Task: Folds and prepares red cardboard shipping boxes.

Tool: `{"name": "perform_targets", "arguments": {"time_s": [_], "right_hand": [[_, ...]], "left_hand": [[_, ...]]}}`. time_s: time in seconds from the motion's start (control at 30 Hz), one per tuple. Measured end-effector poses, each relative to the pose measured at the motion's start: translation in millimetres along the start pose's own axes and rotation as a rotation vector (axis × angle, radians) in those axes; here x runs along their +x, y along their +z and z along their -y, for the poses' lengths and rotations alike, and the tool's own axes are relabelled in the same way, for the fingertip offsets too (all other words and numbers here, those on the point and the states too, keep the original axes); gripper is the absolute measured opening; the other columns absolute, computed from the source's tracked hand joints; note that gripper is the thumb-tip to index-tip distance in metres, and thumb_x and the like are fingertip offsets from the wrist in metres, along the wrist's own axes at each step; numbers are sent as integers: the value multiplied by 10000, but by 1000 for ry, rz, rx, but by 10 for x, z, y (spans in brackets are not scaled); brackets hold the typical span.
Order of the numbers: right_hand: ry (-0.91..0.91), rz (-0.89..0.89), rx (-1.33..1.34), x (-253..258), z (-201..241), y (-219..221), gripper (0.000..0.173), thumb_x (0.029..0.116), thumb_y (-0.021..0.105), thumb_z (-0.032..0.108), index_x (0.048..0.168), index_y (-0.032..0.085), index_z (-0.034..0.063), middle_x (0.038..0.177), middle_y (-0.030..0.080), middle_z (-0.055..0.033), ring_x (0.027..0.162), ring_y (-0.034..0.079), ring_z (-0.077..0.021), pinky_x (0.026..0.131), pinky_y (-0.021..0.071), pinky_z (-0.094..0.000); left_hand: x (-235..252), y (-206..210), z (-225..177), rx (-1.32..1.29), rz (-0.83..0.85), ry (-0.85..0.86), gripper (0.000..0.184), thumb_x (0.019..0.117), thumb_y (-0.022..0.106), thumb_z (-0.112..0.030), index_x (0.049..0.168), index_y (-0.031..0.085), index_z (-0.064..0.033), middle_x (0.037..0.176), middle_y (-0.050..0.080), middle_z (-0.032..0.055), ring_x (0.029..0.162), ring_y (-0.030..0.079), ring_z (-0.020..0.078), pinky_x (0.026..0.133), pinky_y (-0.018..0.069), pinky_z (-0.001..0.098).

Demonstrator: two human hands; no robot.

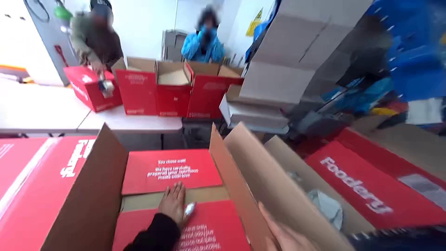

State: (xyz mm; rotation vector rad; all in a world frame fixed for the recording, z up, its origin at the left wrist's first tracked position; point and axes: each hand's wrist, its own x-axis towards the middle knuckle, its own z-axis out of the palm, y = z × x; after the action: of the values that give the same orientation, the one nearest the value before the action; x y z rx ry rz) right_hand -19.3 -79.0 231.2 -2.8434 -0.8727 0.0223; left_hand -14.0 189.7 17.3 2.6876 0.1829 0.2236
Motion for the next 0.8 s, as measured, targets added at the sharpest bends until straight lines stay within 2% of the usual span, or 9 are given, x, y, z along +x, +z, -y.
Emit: {"name": "perform_targets", "arguments": {"time_s": [0.07,0.13,0.2,0.27,0.4,0.5,0.63,0.73,0.8], "right_hand": [[17,-21,-29,87,203,142,644,938,552,72,1528,365,-107,1140,705,-300,927,730,-466,786,586,-601],[53,-16,-52,151,414,308,670,925,559,42,1541,339,-102,1256,666,-303,1006,723,-457,815,590,-588],[51,30,-35,166,643,553,674,930,566,19,1552,330,-86,1444,558,-282,1218,656,-410,965,564,-532],[-15,5,-18,144,784,937,666,934,575,61,1534,344,-112,1529,462,-294,1373,535,-405,1106,481,-492],[-61,68,-27,145,926,1256,648,996,583,224,1532,383,-82,1539,433,-319,1388,496,-464,1108,462,-523],[-126,166,-5,242,732,1479,548,1039,513,276,1514,477,7,1561,447,-249,1411,488,-420,1109,469,-506],[-270,151,45,480,374,1882,464,1021,502,132,1480,558,91,1593,433,-181,1464,428,-388,1172,384,-560],[-318,94,34,824,392,2049,497,1043,431,268,1513,527,139,1595,430,-184,1470,413,-403,1167,340,-638],[-252,168,-2,1106,534,2090,519,1080,378,346,1560,459,165,1641,357,-170,1527,320,-360,1229,236,-607]], "left_hand": [[28,-70,148,-41,49,41,731,1025,366,-608,1518,493,-84,1597,460,68,1506,388,232,1255,247,525],[54,-79,204,-51,65,47,710,1035,340,-599,1522,493,-106,1608,447,42,1516,368,211,1264,228,512],[75,-39,223,-43,75,37,673,1049,329,-569,1512,507,-114,1609,445,35,1517,363,205,1264,231,502],[119,-18,217,-68,82,29,576,1069,363,-471,1486,535,-114,1603,451,39,1515,364,202,1262,233,499],[93,-124,240,-145,125,-93,434,1045,483,-260,1452,566,-130,1587,466,7,1514,355,177,1271,156,537],[138,-178,212,-161,88,-174,402,1051,464,-233,1405,602,-100,1526,535,35,1464,432,196,1258,253,438],[150,-228,182,-242,35,-298,421,1007,547,-188,1400,586,-43,1476,564,110,1437,453,263,1213,339,409],[102,-287,197,-295,-17,-367,499,1034,532,-202,1497,480,-23,1488,548,148,1427,466,291,1187,379,427],[55,-307,192,-319,-49,-393,545,1045,511,-222,1541,412,-18,1481,553,162,1408,491,302,1173,398,439]]}}
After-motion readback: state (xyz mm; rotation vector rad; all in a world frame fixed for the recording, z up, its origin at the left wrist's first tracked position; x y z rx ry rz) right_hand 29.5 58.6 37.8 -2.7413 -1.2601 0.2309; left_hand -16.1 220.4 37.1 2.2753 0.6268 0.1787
